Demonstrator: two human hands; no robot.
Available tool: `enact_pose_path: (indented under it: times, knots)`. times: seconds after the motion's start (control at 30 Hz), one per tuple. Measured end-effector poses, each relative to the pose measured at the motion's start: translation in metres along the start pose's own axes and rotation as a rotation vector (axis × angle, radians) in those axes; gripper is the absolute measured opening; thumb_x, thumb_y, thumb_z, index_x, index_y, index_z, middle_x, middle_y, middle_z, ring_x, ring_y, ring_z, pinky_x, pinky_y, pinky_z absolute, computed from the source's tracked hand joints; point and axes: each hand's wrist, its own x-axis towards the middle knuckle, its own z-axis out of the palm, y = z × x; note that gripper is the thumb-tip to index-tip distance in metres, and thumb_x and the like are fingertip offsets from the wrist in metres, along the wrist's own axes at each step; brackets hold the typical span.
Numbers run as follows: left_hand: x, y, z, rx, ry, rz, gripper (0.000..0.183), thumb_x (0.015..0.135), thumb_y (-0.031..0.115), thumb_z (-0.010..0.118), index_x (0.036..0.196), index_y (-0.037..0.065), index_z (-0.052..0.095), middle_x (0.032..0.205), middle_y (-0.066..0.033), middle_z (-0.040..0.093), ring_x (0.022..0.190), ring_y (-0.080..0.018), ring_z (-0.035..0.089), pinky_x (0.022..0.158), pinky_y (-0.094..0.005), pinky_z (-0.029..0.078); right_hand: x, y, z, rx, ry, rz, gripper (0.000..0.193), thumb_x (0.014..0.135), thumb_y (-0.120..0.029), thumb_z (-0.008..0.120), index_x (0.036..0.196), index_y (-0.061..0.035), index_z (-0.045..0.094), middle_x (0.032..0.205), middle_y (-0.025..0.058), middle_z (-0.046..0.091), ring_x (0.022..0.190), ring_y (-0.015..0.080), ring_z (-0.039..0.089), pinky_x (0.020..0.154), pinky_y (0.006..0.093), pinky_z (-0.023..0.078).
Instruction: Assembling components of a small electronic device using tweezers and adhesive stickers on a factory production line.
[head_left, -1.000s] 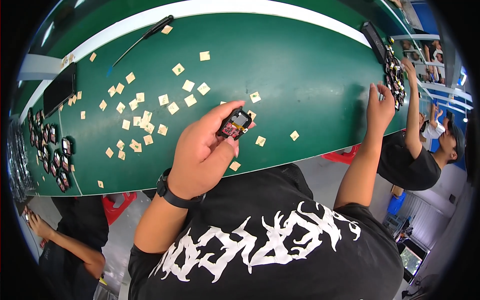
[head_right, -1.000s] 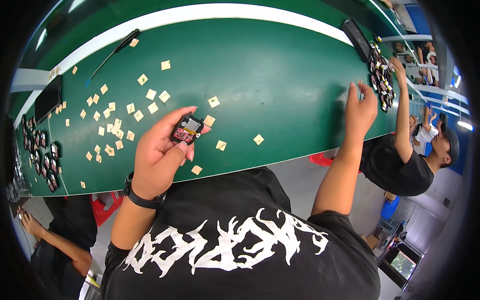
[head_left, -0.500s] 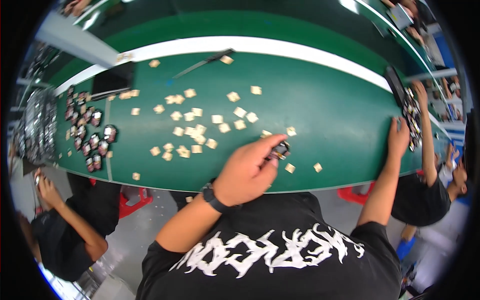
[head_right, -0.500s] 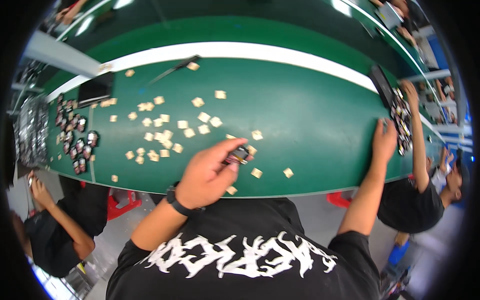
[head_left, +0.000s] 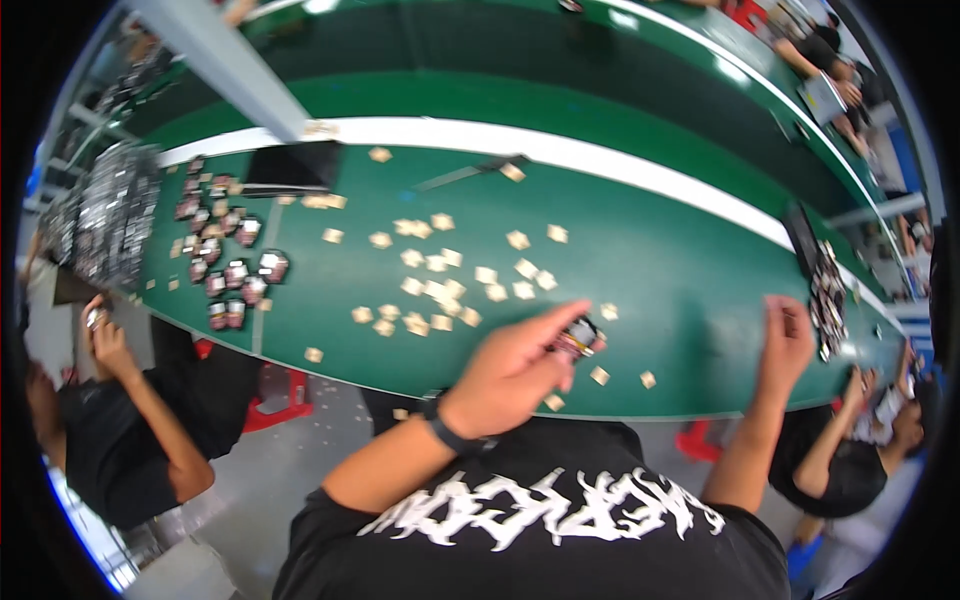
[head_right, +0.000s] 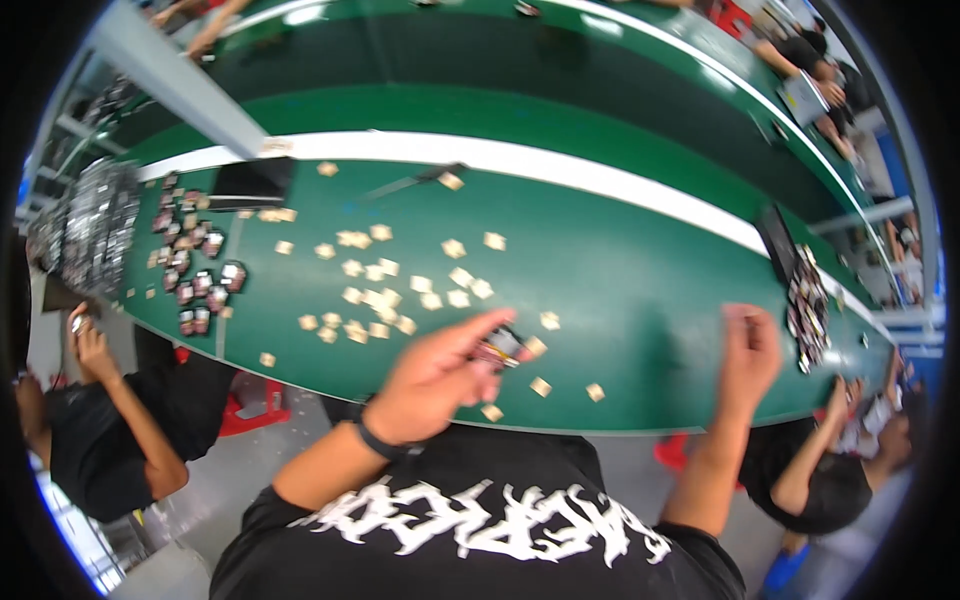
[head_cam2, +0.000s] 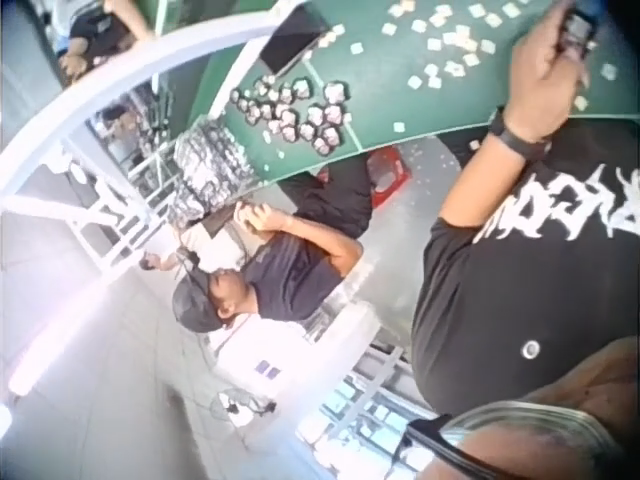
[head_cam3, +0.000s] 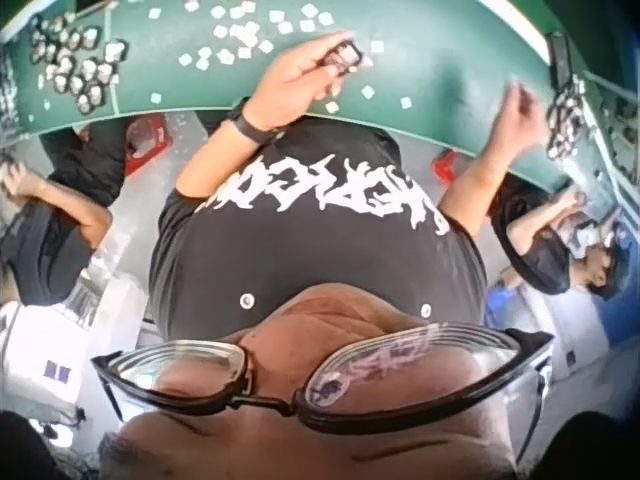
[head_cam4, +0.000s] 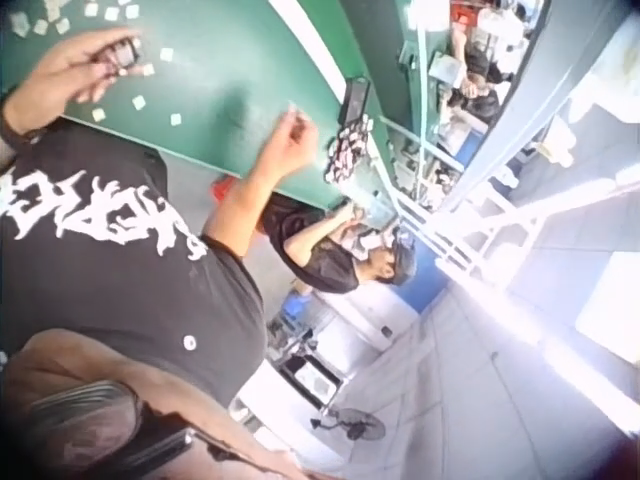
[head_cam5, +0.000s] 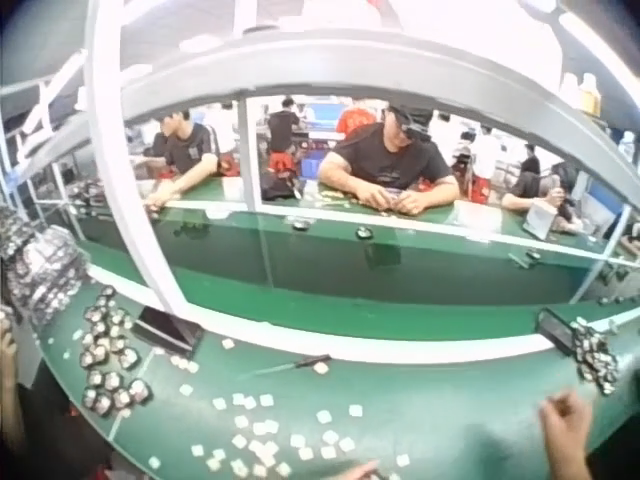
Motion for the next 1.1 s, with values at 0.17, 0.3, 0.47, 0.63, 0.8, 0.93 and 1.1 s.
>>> enact_pose_path:
  times: [0.17, 0.3, 0.47, 0.63, 0.8, 0.93, 1.1]
  knots:
    - [-0.015, 0.079, 0.02, 0.214, 0.011, -0.02, 0.06, 0.093, 0.004, 0.047, 0.151, -0.007, 0.039, 0.133, -0.0206, 0.065, 0.071, -0.0085, 0.058, 0.064, -0.0198, 0.047, -0.055, -0.167, 0.045, 0.308, -0.603, -0.866, 0.028, 0.068, -0.001, 0.075, 0.095, -0.0011, 0.074, 0.082, 0.0078, 0.065, 0.062, 0.0179, 0.063, 0.051, 0.03, 0.051]
    - [-0.015, 0.096, 0.019, 0.487, -0.088, 0.049, 0.061, 0.09, 0.002, 0.048, 0.15, -0.009, 0.04, 0.132, -0.0223, 0.066, 0.067, -0.0093, 0.059, 0.063, -0.0218, 0.049, -0.051, -0.182, 0.059, 0.186, -0.445, -1.126, 0.027, 0.063, -0.007, 0.073, 0.088, 0.0018, 0.069, 0.082, 0.0073, 0.061, 0.054, 0.0118, 0.053, 0.043, 0.0253, 0.042]
    - [-0.024, 0.093, 0.018, 0.657, -0.126, 0.278, 0.059, 0.088, 0.001, 0.049, 0.146, -0.011, 0.044, 0.129, -0.0217, 0.068, 0.065, -0.0109, 0.061, 0.062, -0.0248, 0.052, -0.064, -0.192, 0.064, 0.153, -0.456, -1.133, 0.025, 0.064, -0.01, 0.071, 0.086, 0.0023, 0.074, 0.074, 0.0079, 0.061, 0.049, 0.0125, 0.047, 0.04, 0.0259, 0.034]
    - [-0.025, 0.091, 0.017, 0.686, -0.19, 0.31, 0.054, 0.092, 0.002, 0.048, 0.144, -0.011, 0.045, 0.127, -0.0227, 0.068, 0.064, -0.0128, 0.06, 0.063, -0.0264, 0.052, -0.071, -0.19, 0.068, 0.165, -0.45, -1.128, 0.021, 0.065, -0.008, 0.071, 0.083, 0.0028, 0.071, 0.078, 0.0096, 0.062, 0.049, 0.0134, 0.048, 0.041, 0.0265, 0.035]
    - [-0.024, 0.083, 0.017, 0.639, -0.175, 0.308, 0.047, 0.098, 0.006, 0.047, 0.142, -0.012, 0.049, 0.121, -0.0225, 0.069, 0.065, -0.0143, 0.061, 0.066, -0.0286, 0.053, -0.07, -0.188, 0.068, 0.138, -0.478, -1.118, 0.014, 0.066, -0.011, 0.071, 0.073, -0.0028, 0.061, 0.071, 0.0017, 0.044, 0.053, 0.0098, 0.048, 0.039, 0.0244, 0.038]
    - [-0.02, 0.082, 0.014, 0.559, -0.204, 0.2, 0.046, 0.099, 0.008, 0.048, 0.141, -0.012, 0.052, 0.105, -0.0174, 0.071, 0.066, -0.0147, 0.062, 0.065, -0.0287, 0.052, -0.067, -0.185, 0.068, 0.114, -0.649, -1.053, 0.017, 0.072, -0.012, 0.071, 0.069, -0.0053, 0.055, 0.069, 0.0031, 0.043, 0.057, 0.0147, 0.055, 0.043, 0.0287, 0.045]
    - [-0.017, 0.075, 0.007, 0.407, -0.233, -0.064, 0.046, 0.099, -0.004, 0.048, 0.144, -0.005, 0.051, 0.102, -0.0147, 0.066, 0.075, -0.0164, 0.066, 0.069, -0.0292, 0.055, -0.063, -0.177, 0.07, 0.146, -0.929, -0.931, 0.012, 0.081, -0.013, 0.068, 0.081, -0.004, 0.06, 0.077, 0.0054, 0.054, 0.069, 0.0215, 0.064, 0.053, 0.0345, 0.054]
